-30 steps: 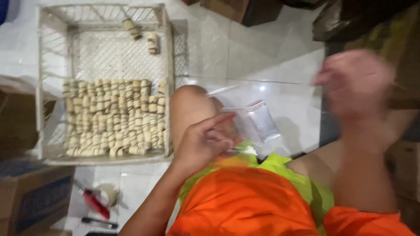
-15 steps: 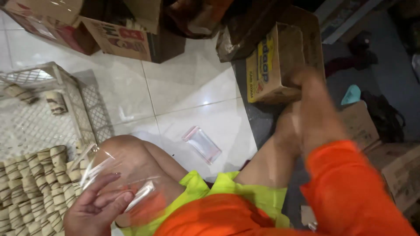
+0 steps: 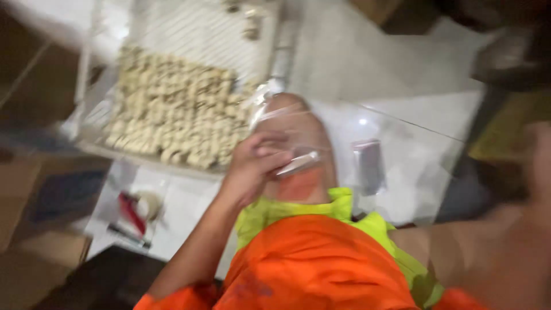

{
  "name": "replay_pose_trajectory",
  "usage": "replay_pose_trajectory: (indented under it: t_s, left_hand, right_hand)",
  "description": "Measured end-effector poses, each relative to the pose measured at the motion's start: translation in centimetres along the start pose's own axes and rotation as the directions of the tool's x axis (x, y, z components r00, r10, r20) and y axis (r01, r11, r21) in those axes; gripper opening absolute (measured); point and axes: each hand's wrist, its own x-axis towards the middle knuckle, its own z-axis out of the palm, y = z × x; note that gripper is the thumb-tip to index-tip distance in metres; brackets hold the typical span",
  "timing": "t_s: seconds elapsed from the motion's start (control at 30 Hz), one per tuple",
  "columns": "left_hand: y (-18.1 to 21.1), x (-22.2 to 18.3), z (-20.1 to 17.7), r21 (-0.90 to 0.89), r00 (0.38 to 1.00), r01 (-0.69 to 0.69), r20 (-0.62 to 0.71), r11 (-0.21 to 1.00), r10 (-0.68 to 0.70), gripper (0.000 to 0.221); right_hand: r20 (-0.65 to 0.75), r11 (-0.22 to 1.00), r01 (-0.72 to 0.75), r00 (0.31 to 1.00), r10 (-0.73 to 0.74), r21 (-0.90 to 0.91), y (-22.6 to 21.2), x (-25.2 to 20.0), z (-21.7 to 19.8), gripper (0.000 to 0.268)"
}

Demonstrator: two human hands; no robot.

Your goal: Packaging small rolled pastries into individual plastic bags

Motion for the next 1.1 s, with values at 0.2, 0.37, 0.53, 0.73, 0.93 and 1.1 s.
replay_pose_trajectory:
  t_s: [0.2, 0.37, 0.53, 0.73, 0.93, 1.1]
  left_hand:
    - [-3.3, 1.6, -0.7, -0.053, 0.996, -0.093, -0.011, 0.994, 0.092, 0.043]
    - [0.0, -1.2, 0.8, 0.406, 0.952, -0.222, -0.105, 0.887, 0.286, 0.018]
    - [-3.4, 1.4, 0.0, 0.195, 0.945, -0.328, 0.058, 0.924, 0.323, 0.026]
    - [-2.1, 0.6, 0.2, -0.108, 0.934, -0.245, 0.242, 0.963, 0.265, 0.044]
    - [-2.4, 1.3, -0.2, 0.615, 0.870, -0.471, 0.205, 0.632, 0.448, 0.058]
    - [-0.8, 0.6, -0.2, 0.767, 0.901, -0.332, 0.086, 0.549, 0.425, 0.117]
  right_hand:
    - [0.512, 0.631, -0.418, 0.858, 0.038, 0.653, -16.6, -11.8, 18.2, 0.054]
    - [0.355, 0.833, -0.273, 0.930, 0.100, 0.481, -19.8, -12.8, 19.0, 0.026]
    - [0.314, 0.753, -0.281, 0.944, 0.104, 0.595, -18.9, -14.0, 18.2, 0.017]
    - [0.191, 0.507, -0.217, 0.976, 0.103, 0.834, -16.6, -13.7, 16.4, 0.022]
    - [0.177, 0.446, -0.216, 0.976, 0.128, 0.869, -17.6, -11.9, 13.0, 0.010]
    - [0.171, 0.527, -0.193, 0.981, 0.092, 0.828, -21.2, -10.6, 12.4, 0.008]
